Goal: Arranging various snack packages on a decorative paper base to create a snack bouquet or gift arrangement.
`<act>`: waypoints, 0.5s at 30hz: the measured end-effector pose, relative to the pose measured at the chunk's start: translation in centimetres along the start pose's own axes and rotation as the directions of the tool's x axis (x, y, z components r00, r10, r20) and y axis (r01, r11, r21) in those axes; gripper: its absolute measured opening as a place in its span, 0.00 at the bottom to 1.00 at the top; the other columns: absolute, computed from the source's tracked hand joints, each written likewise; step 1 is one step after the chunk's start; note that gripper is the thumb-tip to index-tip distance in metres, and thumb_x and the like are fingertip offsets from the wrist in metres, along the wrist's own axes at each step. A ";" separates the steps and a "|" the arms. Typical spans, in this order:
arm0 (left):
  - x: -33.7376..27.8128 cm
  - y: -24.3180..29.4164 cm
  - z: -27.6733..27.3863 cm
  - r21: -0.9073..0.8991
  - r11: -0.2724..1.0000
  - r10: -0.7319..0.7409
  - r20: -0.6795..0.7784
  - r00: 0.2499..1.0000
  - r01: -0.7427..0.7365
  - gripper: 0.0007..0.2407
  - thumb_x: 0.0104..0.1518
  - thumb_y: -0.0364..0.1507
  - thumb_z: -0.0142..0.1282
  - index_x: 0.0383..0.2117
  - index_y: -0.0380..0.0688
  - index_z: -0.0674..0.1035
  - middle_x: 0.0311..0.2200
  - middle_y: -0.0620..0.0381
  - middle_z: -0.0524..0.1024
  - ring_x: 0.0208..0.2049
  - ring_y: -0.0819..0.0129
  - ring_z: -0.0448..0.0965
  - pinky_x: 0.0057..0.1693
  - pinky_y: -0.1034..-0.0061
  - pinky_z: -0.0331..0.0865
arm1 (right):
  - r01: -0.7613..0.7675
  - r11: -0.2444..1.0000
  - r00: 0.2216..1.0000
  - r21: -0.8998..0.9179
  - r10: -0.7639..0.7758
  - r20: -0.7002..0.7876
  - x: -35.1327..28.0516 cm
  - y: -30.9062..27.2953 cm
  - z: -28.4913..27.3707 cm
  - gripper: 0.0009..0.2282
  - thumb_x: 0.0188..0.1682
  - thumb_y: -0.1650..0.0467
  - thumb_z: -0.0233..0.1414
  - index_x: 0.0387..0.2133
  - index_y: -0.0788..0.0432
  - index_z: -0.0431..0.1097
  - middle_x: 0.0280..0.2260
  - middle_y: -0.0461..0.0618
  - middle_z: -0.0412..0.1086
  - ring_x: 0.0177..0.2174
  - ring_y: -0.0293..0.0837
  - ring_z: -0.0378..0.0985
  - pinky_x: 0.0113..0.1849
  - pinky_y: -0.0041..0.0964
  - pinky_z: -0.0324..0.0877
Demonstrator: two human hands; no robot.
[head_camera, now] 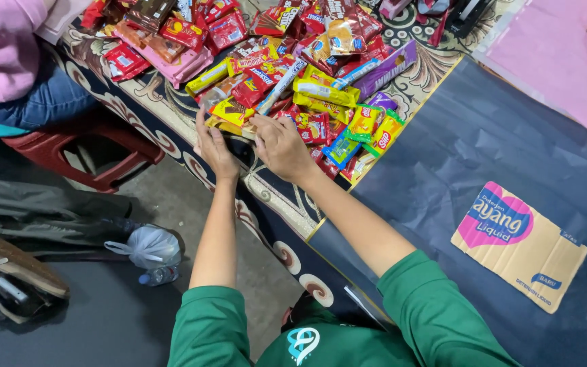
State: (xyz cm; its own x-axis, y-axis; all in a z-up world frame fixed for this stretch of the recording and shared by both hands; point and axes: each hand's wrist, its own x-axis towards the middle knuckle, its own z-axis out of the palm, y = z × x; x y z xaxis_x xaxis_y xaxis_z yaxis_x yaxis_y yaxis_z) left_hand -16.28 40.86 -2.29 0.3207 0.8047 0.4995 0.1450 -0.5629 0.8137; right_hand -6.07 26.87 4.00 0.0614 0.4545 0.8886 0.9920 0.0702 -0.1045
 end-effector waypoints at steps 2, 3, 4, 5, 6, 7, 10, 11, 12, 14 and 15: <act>-0.2 2.2 -0.7 -0.008 1.000 0.005 0.006 1.000 -0.005 0.27 0.69 0.53 0.22 0.68 0.59 0.62 0.65 0.54 0.66 0.62 0.54 0.67 0.63 0.60 0.45 | -0.026 0.999 1.000 0.019 0.027 -0.002 -0.3 0.2 0.1 0.06 0.57 0.70 0.42 0.33 0.59 0.62 0.45 0.51 0.73 0.45 0.48 0.79 0.42 0.42 0.70; -0.3 3.3 -1.0 -0.016 1.000 0.009 0.012 1.000 -0.009 0.27 0.70 0.51 0.19 0.68 0.57 0.63 0.65 0.52 0.66 0.63 0.53 0.67 0.63 0.61 0.45 | -0.053 0.998 0.999 0.039 0.053 -0.002 -0.5 0.3 0.1 0.06 0.57 0.69 0.43 0.32 0.58 0.61 0.46 0.49 0.74 0.45 0.47 0.79 0.40 0.40 0.70; -0.3 2.5 -0.9 -0.016 1.000 0.009 0.012 1.000 -0.009 0.27 0.70 0.51 0.19 0.68 0.57 0.63 0.65 0.52 0.66 0.63 0.53 0.67 0.63 0.61 0.45 | -0.053 0.998 0.999 0.039 0.053 -0.002 -0.2 0.1 -0.1 0.06 0.57 0.69 0.43 0.32 0.58 0.61 0.46 0.49 0.74 0.45 0.47 0.79 0.40 0.40 0.70; -0.3 1.7 -0.7 -0.001 1.000 0.018 0.013 1.000 -0.018 0.28 0.70 0.50 0.18 0.67 0.54 0.65 0.64 0.52 0.68 0.62 0.53 0.68 0.63 0.61 0.45 | -0.079 0.995 0.997 0.065 0.080 -0.002 0.1 -0.2 -0.4 0.06 0.57 0.70 0.43 0.32 0.58 0.61 0.46 0.49 0.74 0.44 0.47 0.79 0.38 0.40 0.69; -0.3 1.0 -0.5 0.013 1.000 0.027 0.015 1.000 -0.027 0.28 0.70 0.49 0.18 0.66 0.52 0.66 0.62 0.51 0.69 0.61 0.53 0.69 0.62 0.61 0.45 | -0.106 0.990 0.994 0.090 0.107 -0.001 0.4 -0.4 -0.7 0.06 0.58 0.70 0.43 0.32 0.57 0.61 0.45 0.49 0.74 0.43 0.48 0.79 0.36 0.40 0.69; -0.3 0.1 -0.2 0.012 1.000 0.027 0.015 1.000 -0.028 0.28 0.70 0.49 0.18 0.66 0.52 0.66 0.62 0.51 0.69 0.61 0.53 0.69 0.62 0.61 0.45 | -0.106 0.990 0.994 0.089 0.107 -0.002 0.8 -0.6 -0.9 0.06 0.58 0.70 0.43 0.32 0.57 0.61 0.45 0.49 0.74 0.43 0.48 0.79 0.36 0.40 0.69; -0.2 -1.8 0.2 0.102 0.995 0.021 0.022 1.000 -0.023 0.25 0.70 0.46 0.17 0.66 0.59 0.66 0.61 0.65 0.70 0.56 0.68 0.72 0.63 0.66 0.44 | -0.206 0.942 0.979 0.264 0.197 0.059 1.8 -1.4 -1.6 0.05 0.58 0.71 0.42 0.35 0.61 0.63 0.46 0.55 0.75 0.45 0.51 0.80 0.43 0.38 0.74; -0.2 -2.0 0.1 0.121 0.992 0.029 0.030 0.999 -0.032 0.25 0.70 0.46 0.18 0.63 0.58 0.68 0.57 0.64 0.72 0.55 0.68 0.72 0.62 0.65 0.45 | -0.239 0.930 0.971 0.280 0.229 0.068 2.2 -1.8 -1.8 0.05 0.58 0.71 0.42 0.36 0.61 0.62 0.45 0.56 0.75 0.44 0.52 0.80 0.42 0.39 0.75; -0.2 -2.3 0.0 0.140 0.989 0.036 0.038 0.999 -0.041 0.24 0.70 0.46 0.19 0.60 0.58 0.71 0.54 0.63 0.74 0.53 0.67 0.73 0.61 0.63 0.46 | -0.272 0.916 0.962 0.295 0.260 0.078 2.5 -2.1 -2.0 0.05 0.59 0.70 0.42 0.37 0.61 0.62 0.44 0.57 0.75 0.44 0.54 0.80 0.42 0.40 0.75; -0.1 -1.1 0.0 0.147 0.988 0.040 0.047 0.998 -0.046 0.23 0.71 0.44 0.22 0.57 0.52 0.73 0.53 0.56 0.74 0.55 0.59 0.71 0.62 0.58 0.44 | -0.293 0.897 0.956 0.332 0.280 0.086 2.8 -2.3 -2.2 0.06 0.59 0.70 0.41 0.38 0.60 0.61 0.44 0.57 0.75 0.43 0.53 0.80 0.42 0.41 0.76; 0.0 -0.5 0.0 0.154 0.987 0.044 0.056 0.997 -0.052 0.23 0.72 0.42 0.24 0.55 0.46 0.75 0.53 0.49 0.75 0.58 0.52 0.69 0.63 0.52 0.43 | -0.312 0.876 0.950 0.369 0.298 0.094 3.0 -2.4 -2.3 0.06 0.60 0.69 0.39 0.39 0.59 0.60 0.44 0.56 0.76 0.43 0.53 0.81 0.42 0.41 0.76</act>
State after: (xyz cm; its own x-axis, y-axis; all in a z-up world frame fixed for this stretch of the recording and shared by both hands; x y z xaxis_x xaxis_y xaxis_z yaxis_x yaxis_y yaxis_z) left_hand -16.34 41.20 -2.70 0.3782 0.7676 0.5174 0.2706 -0.6262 0.7312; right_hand -7.98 26.05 7.90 0.3440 0.5364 0.7707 0.8091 0.2472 -0.5332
